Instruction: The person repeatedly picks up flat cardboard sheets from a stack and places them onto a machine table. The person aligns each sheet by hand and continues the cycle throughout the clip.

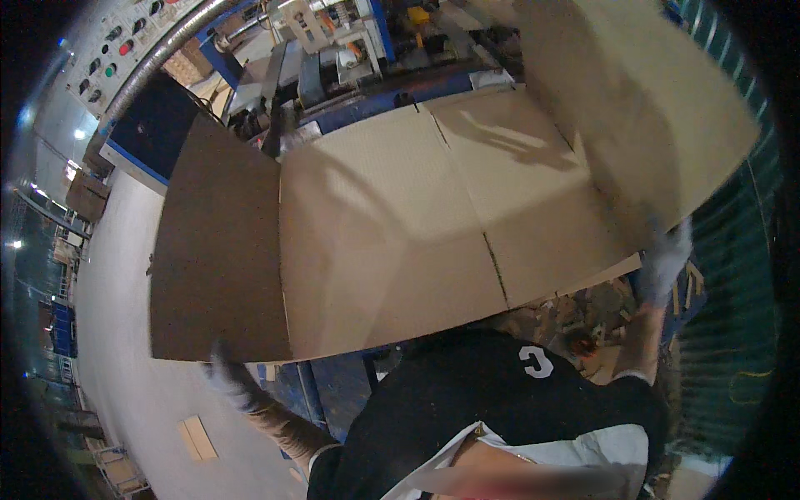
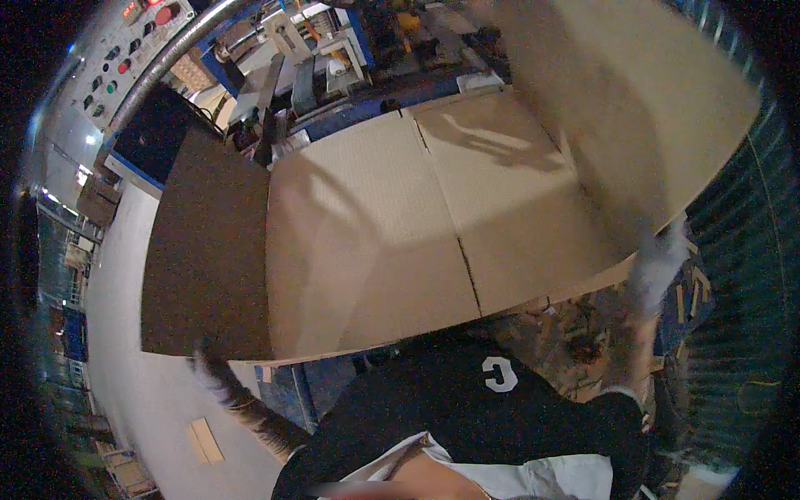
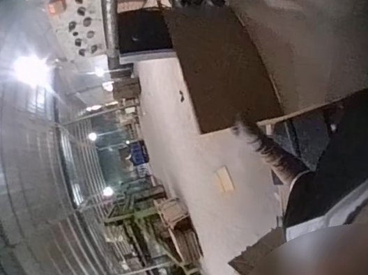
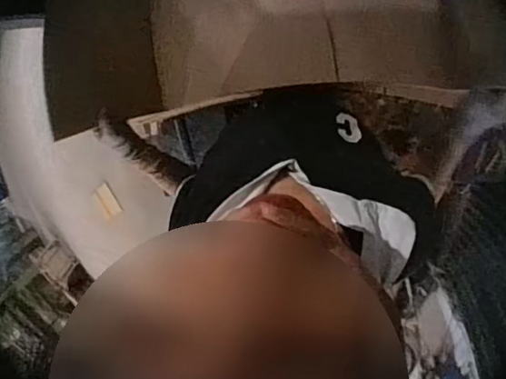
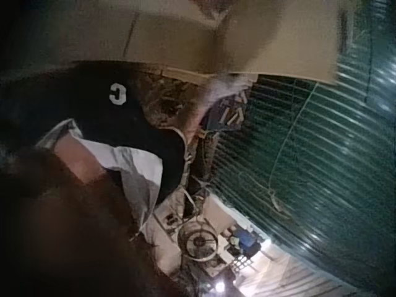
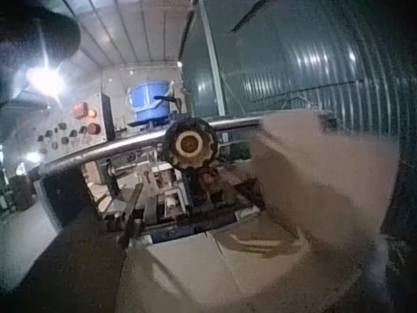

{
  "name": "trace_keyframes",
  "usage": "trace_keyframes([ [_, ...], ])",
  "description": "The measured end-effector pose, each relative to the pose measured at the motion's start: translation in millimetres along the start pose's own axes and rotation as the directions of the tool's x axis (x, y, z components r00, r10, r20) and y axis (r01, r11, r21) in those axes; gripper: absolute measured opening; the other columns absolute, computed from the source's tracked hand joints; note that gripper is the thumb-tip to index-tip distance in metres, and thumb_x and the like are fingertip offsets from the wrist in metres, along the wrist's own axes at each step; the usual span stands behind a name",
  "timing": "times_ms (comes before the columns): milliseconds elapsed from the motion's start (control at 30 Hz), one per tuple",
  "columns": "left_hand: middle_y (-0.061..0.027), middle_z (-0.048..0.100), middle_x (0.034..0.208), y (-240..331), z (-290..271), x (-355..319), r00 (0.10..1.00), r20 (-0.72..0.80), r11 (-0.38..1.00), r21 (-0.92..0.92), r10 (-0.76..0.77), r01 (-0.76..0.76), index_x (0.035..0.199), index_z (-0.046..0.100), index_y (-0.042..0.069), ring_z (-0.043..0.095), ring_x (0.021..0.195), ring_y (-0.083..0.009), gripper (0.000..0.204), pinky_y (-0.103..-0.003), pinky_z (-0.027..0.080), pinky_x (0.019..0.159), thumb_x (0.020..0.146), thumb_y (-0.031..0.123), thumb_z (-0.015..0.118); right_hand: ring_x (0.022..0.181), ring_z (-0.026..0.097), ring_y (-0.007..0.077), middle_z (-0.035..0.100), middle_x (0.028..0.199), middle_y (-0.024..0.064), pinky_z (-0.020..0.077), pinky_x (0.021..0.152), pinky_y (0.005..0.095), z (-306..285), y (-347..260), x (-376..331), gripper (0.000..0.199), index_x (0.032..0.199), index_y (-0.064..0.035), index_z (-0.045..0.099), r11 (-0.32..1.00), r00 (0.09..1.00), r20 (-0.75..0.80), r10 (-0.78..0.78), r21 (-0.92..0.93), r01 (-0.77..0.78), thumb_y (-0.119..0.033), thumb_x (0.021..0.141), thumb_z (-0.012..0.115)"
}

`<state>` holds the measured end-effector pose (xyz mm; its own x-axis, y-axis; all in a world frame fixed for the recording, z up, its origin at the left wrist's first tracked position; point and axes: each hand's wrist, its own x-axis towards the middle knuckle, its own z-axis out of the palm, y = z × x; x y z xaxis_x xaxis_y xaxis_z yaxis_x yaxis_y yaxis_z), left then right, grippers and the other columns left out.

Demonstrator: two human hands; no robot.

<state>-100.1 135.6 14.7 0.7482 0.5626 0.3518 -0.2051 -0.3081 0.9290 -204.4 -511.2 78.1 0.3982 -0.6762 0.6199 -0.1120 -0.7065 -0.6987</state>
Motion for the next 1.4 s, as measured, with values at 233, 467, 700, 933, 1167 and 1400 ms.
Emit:
trace_keyframes([
  [233,-0.0218,0.044,0.139,54.0,137.4,-92.3,0.3,0.91,0.531,0.109,0.286,-0.84,0.129,0.052,0.008,0.041,0.129,-0.0408,0.055,-0.051,0.03,0.108,0.075,-0.001,0.053,0.108,0.059,0.0347,0.064,0.112,0.0125,0.0448,0.095,0.0458,51.7,4.5,-80.4,0.027,0.102,-0.0095,0.065,0.754,0.403,0.737,-0.543,0.216,0.621,-0.002,0.076,0.061],
  [467,-0.0202,0.047,0.135,56.4,161.7,-88.6,0.173,0.952,0.378,0.068,0.252,-0.923,0.129,0.052,0.011,0.046,0.124,-0.0396,0.049,-0.055,0.033,0.105,0.08,0.005,0.052,0.119,0.051,0.0343,0.06,0.121,0.0128,0.0407,0.101,0.048,64.9,10.0,-59.0,0.038,0.109,-0.0092,0.063,0.69,0.275,0.757,-0.592,0.3,0.659,-0.017,0.072,0.067],
  [700,-0.0201,0.045,0.138,34.3,191.9,-33.8,0.124,0.87,0.294,-0.025,0.477,-0.955,0.133,0.048,0.012,0.045,0.124,-0.0399,0.06,-0.054,0.033,0.105,0.075,0.013,0.062,0.125,0.045,0.0333,0.054,0.128,0.015,0.0362,0.104,0.0468,115.0,30.2,-0.5,0.066,0.116,-0.0069,0.059,0.645,0.333,0.754,-0.566,0.154,0.748,-0.043,0.064,0.079],
  [933,-0.0172,0.042,0.141,11.9,286.8,34.4,0.2,0.838,0.31,0.039,0.508,-0.95,0.137,0.044,0.012,0.042,0.128,-0.0359,0.062,-0.053,0.029,0.109,0.078,0.019,0.063,0.127,0.043,0.0356,0.048,0.136,0.0139,0.0344,0.106,0.0434,210.7,38.1,50.2,0.066,0.128,-0.0094,0.055,0.686,0.357,0.785,-0.506,0.116,0.718,-0.048,0.076,0.069],
  [1167,-0.0202,0.042,0.14,6.6,346.7,54.8,0.591,0.659,0.311,0.503,0.465,-0.806,0.141,0.037,0.006,0.039,0.129,-0.0343,0.073,-0.054,0.029,0.107,0.079,0.029,0.069,0.127,0.042,0.0355,0.049,0.134,0.0165,0.0333,0.107,0.0433,249.1,35.7,49.7,0.062,0.133,-0.0096,0.048,0.763,0.597,0.724,-0.346,-0.154,0.628,-0.046,0.085,0.06],
  [1400,-0.0263,0.041,0.14,-35.2,126.7,20.9,0.934,-0.185,0.724,0.682,0.307,-0.103,0.141,0.032,-0.005,0.045,0.125,-0.0406,0.081,-0.044,0.039,0.104,0.087,0.046,0.064,0.124,0.048,0.036,0.048,0.136,0.0201,0.0411,0.101,0.0415,80.5,133.5,36.5,0.056,0.134,-0.0051,0.046,0.955,0.993,0.117,0.021,-0.297,0.015,-0.036,0.089,0.061],
])
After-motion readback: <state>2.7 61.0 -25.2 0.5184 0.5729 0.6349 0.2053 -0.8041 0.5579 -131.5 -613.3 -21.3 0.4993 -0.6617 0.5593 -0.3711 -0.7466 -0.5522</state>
